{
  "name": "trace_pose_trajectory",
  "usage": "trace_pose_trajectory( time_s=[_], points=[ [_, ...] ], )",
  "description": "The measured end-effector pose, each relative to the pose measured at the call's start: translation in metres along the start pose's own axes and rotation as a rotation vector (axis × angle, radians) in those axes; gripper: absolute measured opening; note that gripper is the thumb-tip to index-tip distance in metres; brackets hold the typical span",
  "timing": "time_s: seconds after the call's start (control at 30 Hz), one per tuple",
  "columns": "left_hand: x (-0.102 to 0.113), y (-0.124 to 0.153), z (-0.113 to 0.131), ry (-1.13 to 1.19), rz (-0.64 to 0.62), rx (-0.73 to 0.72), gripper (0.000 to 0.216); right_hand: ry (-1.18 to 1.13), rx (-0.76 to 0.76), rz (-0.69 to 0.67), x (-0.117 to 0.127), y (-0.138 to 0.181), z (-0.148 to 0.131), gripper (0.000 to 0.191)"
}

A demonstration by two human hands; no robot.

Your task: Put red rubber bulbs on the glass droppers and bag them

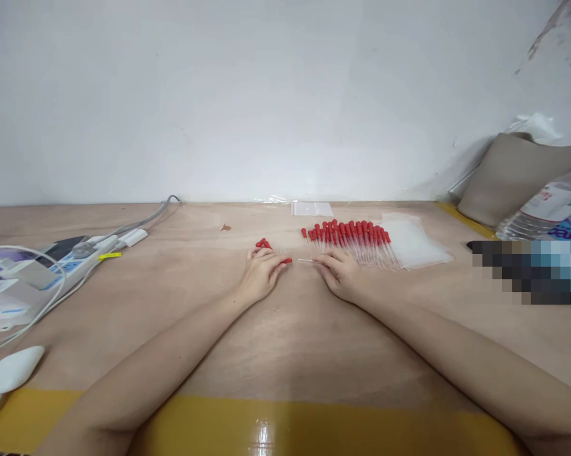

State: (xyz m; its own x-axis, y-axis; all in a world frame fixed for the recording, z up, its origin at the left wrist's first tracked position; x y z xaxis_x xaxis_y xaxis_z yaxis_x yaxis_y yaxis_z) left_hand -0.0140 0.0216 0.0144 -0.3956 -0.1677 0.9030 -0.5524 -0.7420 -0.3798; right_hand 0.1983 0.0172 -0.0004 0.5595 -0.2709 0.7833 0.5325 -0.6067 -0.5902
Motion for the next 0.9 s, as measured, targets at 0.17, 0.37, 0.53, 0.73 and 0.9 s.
trace_pose_trajectory(
  time_s=[0.17, 0.37, 0.53, 0.73, 0.9],
  points=[
    [-0.001, -0.001, 0.005, 0.013, -0.013, -0.025, 0.018, 0.037, 0.014, -0.029, -0.005, -0.002, -0.005, 0.023],
    [-0.002, -0.003, 0.005, 0.110, -0.008, -0.051, 0.014, 0.044, 0.040, -0.057, -0.004, -0.001, -0.004, 0.022],
    [-0.003, -0.005, 0.003, 0.227, -0.049, -0.081, 0.014, -0.015, 0.069, -0.068, -0.002, -0.001, -0.002, 0.019],
    [-0.001, -0.004, 0.007, 0.231, -0.063, -0.172, 0.015, -0.027, 0.123, -0.077, 0.002, 0.001, 0.000, 0.019],
    [-0.002, -0.002, 0.009, 0.126, -0.010, -0.182, 0.020, 0.135, 0.159, -0.063, 0.006, 0.000, -0.006, 0.020]
  ],
)
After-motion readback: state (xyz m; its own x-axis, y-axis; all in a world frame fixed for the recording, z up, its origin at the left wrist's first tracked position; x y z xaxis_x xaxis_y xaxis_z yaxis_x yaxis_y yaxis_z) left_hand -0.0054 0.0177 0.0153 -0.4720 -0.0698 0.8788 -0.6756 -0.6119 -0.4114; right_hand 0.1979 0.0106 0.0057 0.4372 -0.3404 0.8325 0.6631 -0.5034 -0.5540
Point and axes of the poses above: each hand's wrist, its own y-axis away from the middle knuckle, its own x-axis out of the back of the hand, z = x × y, the point moved 2 cm from there along -y, towards the middle knuckle, and after that the axes turned 13 degrees about -z, right-handed, at the moved point
